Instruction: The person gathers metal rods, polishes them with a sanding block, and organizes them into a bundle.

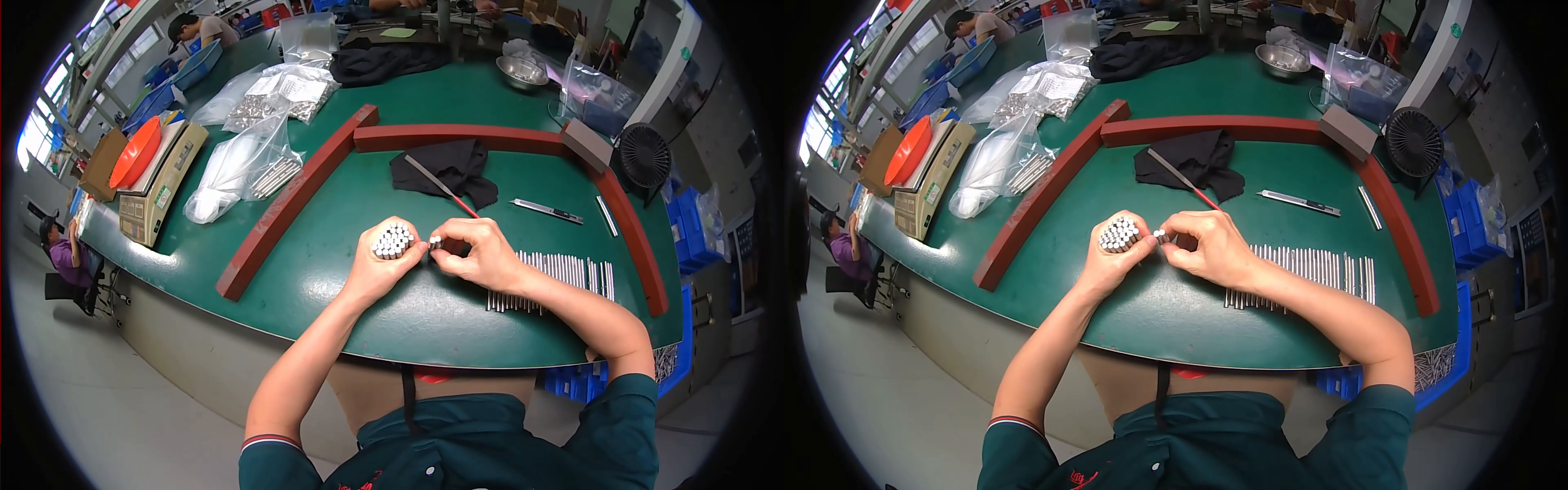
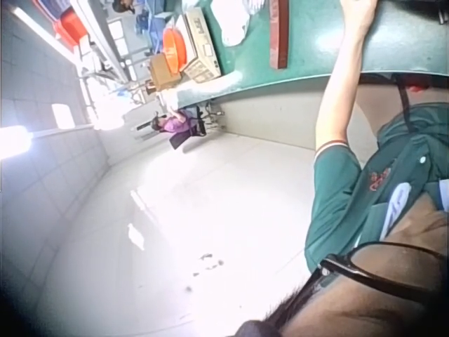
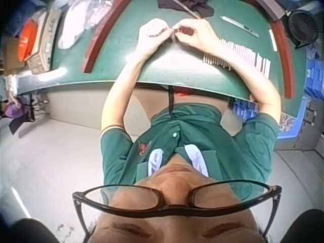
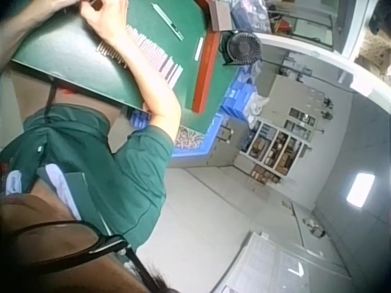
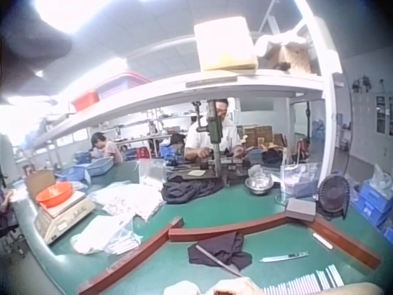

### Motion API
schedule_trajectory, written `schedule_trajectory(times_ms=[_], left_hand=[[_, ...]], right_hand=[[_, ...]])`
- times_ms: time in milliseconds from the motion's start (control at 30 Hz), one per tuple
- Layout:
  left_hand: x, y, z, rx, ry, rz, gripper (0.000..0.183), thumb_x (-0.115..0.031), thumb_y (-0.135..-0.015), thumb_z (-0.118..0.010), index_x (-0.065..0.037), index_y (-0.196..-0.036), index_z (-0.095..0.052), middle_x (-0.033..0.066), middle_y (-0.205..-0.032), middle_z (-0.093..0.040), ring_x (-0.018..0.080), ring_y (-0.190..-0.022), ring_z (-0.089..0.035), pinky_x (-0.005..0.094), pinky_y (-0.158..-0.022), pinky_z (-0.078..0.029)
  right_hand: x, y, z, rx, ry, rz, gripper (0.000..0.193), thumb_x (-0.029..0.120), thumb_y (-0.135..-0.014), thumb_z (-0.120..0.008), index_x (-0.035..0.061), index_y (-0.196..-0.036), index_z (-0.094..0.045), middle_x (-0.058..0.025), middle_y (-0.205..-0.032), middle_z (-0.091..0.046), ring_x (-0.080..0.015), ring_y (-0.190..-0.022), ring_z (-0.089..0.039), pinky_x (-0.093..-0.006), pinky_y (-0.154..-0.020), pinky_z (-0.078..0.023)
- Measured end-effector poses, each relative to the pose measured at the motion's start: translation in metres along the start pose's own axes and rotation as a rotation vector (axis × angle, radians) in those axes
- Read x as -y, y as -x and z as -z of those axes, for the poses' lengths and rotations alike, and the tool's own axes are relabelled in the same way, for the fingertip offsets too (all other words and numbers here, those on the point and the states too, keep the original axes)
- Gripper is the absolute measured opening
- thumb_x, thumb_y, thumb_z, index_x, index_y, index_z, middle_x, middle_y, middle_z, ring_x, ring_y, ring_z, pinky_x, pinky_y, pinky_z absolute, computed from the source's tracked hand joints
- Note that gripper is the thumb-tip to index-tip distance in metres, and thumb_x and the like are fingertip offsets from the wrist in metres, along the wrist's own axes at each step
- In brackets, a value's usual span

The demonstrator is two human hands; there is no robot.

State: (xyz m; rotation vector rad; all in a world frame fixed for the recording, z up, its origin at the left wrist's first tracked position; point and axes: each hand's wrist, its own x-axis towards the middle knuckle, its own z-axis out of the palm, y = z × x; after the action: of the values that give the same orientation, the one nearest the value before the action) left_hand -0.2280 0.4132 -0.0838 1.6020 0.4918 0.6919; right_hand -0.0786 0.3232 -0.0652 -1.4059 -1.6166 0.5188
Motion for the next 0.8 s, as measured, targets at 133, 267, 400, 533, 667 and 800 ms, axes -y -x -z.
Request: schedule_trajectory(times_ms=[133,267,400,533,667,800], left_hand=[[0.002,-0.001,-0.001,-0.020,0.004,-0.004,0.010,-0.007,-0.073,-0.064,-0.004,-0.075,-0.055,-0.0026,-0.067,-0.052,0.0028,-0.059,-0.046,0.0164,-0.053,-0.038],[0.000,0.000,-0.001,-0.007,0.032,0.010,0.010,-0.007,-0.073,-0.064,-0.003,-0.076,-0.055,-0.0022,-0.068,-0.053,0.0030,-0.060,-0.047,0.0164,-0.054,-0.039],[0.000,-0.001,-0.001,-0.008,0.023,0.013,0.010,-0.006,-0.073,-0.064,-0.003,-0.076,-0.055,-0.0019,-0.068,-0.053,0.0032,-0.061,-0.048,0.0166,-0.055,-0.040],[0.001,-0.001,-0.001,-0.009,0.026,0.014,0.010,-0.006,-0.073,-0.065,-0.003,-0.076,-0.055,-0.0016,-0.069,-0.054,0.0033,-0.061,-0.048,0.0167,-0.055,-0.040],[0.001,-0.001,0.000,-0.004,0.032,0.012,0.011,-0.005,-0.072,-0.065,-0.002,-0.077,-0.056,-0.0013,-0.070,-0.054,0.0033,-0.062,-0.048,0.0168,-0.056,-0.040],[0.001,-0.001,-0.001,-0.001,0.041,0.019,0.011,-0.005,-0.073,-0.065,-0.002,-0.078,-0.056,-0.0011,-0.071,-0.054,0.0035,-0.063,-0.048,0.0168,-0.056,-0.040]], right_hand=[[-0.003,-0.010,0.004,0.110,-0.359,-0.375,0.010,0.009,-0.074,-0.059,-0.0004,-0.073,-0.056,-0.0034,-0.065,-0.056,-0.0071,-0.056,-0.053,-0.0201,-0.052,-0.043],[-0.004,-0.013,0.004,0.153,-0.638,-0.606,0.013,0.014,-0.076,-0.060,0.0016,-0.074,-0.056,-0.0025,-0.067,-0.057,-0.0066,-0.058,-0.053,-0.0185,-0.051,-0.041],[-0.006,-0.013,0.003,0.147,-0.642,-0.617,0.013,0.014,-0.076,-0.061,0.0018,-0.075,-0.057,-0.0028,-0.067,-0.057,-0.0066,-0.057,-0.053,-0.0183,-0.050,-0.041],[-0.006,-0.013,0.003,0.126,-0.643,-0.614,0.014,0.015,-0.076,-0.062,0.0018,-0.075,-0.057,-0.0029,-0.066,-0.057,-0.0064,-0.056,-0.053,-0.0180,-0.049,-0.042],[-0.006,-0.013,0.002,0.112,-0.651,-0.622,0.016,0.016,-0.076,-0.063,0.0015,-0.075,-0.056,-0.0033,-0.066,-0.058,-0.0065,-0.056,-0.053,-0.0179,-0.049,-0.042],[-0.005,-0.012,0.002,0.091,-0.629,-0.611,0.016,0.016,-0.076,-0.063,0.0012,-0.077,-0.056,-0.0038,-0.067,-0.058,-0.0068,-0.056,-0.054,-0.0179,-0.050,-0.043]])
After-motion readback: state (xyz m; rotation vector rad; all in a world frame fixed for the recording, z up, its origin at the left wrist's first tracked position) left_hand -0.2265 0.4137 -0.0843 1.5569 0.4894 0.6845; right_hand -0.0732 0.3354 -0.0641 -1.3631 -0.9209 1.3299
